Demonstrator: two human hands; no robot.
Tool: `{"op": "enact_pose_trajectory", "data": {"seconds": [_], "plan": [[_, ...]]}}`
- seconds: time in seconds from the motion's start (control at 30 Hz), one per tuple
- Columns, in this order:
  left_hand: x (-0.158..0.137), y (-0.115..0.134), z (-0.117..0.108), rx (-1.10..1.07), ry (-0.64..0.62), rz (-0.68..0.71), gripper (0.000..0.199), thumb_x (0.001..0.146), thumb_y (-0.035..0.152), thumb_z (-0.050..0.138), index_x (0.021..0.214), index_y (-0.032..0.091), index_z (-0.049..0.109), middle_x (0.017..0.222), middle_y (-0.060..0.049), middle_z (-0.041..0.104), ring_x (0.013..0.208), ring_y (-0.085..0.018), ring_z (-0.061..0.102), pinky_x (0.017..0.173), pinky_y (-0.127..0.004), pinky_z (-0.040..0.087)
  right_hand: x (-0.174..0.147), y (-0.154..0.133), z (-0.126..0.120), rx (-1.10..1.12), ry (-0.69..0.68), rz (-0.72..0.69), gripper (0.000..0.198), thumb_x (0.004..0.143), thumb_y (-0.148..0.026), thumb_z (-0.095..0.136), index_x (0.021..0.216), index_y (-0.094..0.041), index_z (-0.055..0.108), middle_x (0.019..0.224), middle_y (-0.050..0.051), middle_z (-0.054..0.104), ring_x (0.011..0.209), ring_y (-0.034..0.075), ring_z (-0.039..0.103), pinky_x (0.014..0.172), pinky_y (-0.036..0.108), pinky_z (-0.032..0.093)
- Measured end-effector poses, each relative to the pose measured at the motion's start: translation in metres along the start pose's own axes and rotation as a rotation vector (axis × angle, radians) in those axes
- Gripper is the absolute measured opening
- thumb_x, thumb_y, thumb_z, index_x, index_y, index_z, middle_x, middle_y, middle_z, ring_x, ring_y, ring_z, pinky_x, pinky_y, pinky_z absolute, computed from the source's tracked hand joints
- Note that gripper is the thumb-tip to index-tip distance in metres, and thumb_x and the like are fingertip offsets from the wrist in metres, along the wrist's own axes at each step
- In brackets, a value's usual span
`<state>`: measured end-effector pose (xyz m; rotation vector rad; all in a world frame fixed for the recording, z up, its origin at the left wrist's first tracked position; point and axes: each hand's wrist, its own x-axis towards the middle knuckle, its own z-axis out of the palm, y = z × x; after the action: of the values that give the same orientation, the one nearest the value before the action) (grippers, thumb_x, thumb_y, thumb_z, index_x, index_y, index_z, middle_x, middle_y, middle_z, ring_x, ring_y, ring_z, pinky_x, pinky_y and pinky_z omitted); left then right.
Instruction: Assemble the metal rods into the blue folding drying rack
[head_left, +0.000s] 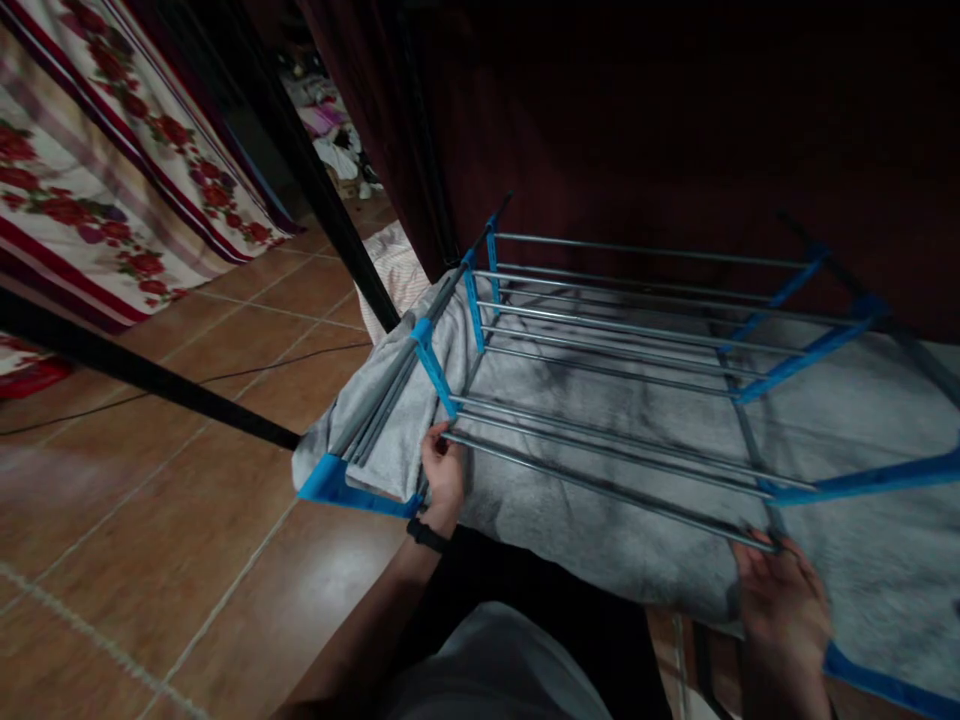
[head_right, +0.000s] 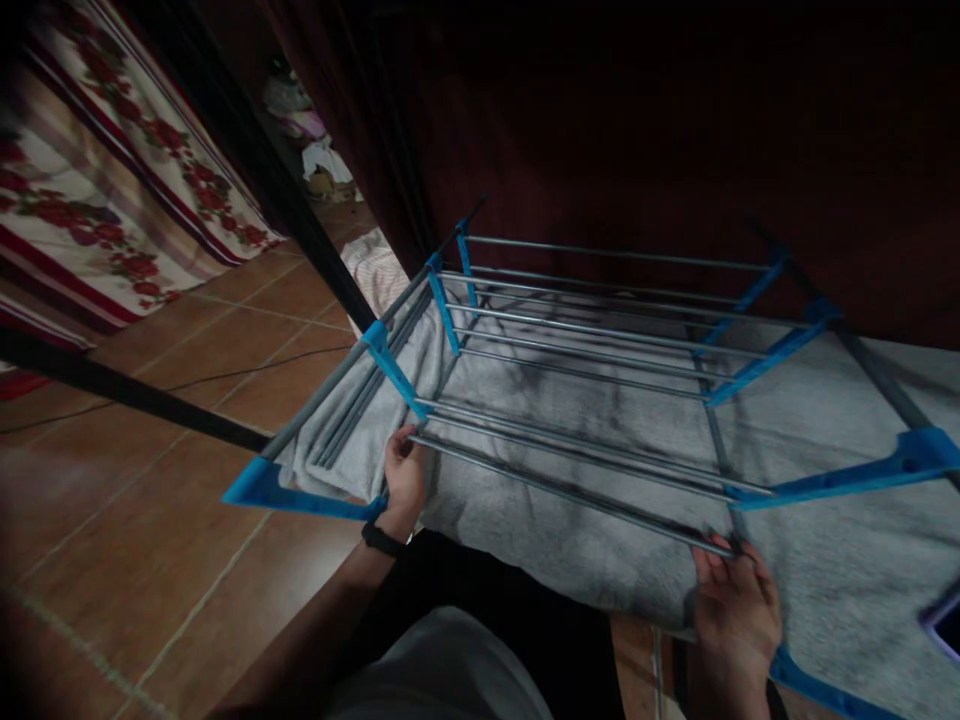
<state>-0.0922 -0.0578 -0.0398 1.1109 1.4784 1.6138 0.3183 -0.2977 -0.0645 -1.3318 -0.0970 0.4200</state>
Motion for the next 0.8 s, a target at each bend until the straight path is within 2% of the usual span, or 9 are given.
{"op": "enact_pose_trajectory", "data": {"seconds": [0.1, 0.27, 0.4, 0.6, 0.8], "plan": [[0.002, 0.001, 0.003, -0.16, 0.067, -0.117, 0.03, 0.079, 0.033, 0.076, 0.104, 0.024, 0.065, 0.101, -0.004, 0.07, 0.097, -0.018, 0.069, 0.096, -0.037, 0.054, 0.003, -0.001, 0.005, -0.002, 0.026, -0.045, 0.026, 0.071, -0.045, 0.078, 0.089, -0.031, 0.065, 0.11, 0.003, 0.075, 0.11, 0.028, 0.075, 0.104, 0.061, 0.06], [0.001, 0.011, 0.006, -0.362, 0.066, -0.271, 0.037, 0.076, 0.034, 0.082, 0.106, 0.022, 0.064, 0.092, -0.003, 0.072, 0.089, -0.017, 0.072, 0.09, -0.035, 0.056, 0.008, 0.0, 0.007, -0.002, 0.053, -0.043, 0.022, 0.072, -0.037, 0.08, 0.083, -0.029, 0.063, 0.104, 0.004, 0.075, 0.105, 0.029, 0.076, 0.099, 0.061, 0.062], [-0.002, 0.018, 0.005, -0.44, 0.05, -0.371, 0.03, 0.083, 0.032, 0.079, 0.106, 0.021, 0.063, 0.088, -0.003, 0.074, 0.085, -0.017, 0.074, 0.083, -0.034, 0.057, 0.005, -0.001, 0.004, -0.001, 0.06, 0.0, 0.019, 0.072, -0.036, 0.079, 0.084, -0.032, 0.067, 0.098, 0.004, 0.075, 0.107, 0.03, 0.076, 0.103, 0.061, 0.061], [-0.002, 0.026, 0.005, -0.487, 0.058, -0.444, 0.022, 0.091, 0.033, 0.077, 0.102, 0.019, 0.063, 0.079, -0.001, 0.073, 0.077, -0.014, 0.072, 0.072, -0.026, 0.054, -0.001, -0.01, 0.011, -0.015, 0.006, -0.035, 0.019, 0.073, -0.038, 0.08, 0.086, -0.033, 0.067, 0.11, 0.003, 0.076, 0.11, 0.029, 0.074, 0.099, 0.06, 0.063], [-0.002, 0.036, 0.004, -0.522, 0.058, -0.452, 0.034, 0.082, 0.041, 0.088, 0.097, 0.019, 0.066, 0.077, 0.0, 0.072, 0.07, -0.011, 0.069, 0.064, -0.021, 0.049, 0.001, -0.015, 0.02, 0.015, 0.018, -0.046, 0.021, 0.078, -0.038, 0.081, 0.085, -0.028, 0.064, 0.106, 0.0, 0.074, 0.114, 0.023, 0.069, 0.107, 0.051, 0.059]]}}
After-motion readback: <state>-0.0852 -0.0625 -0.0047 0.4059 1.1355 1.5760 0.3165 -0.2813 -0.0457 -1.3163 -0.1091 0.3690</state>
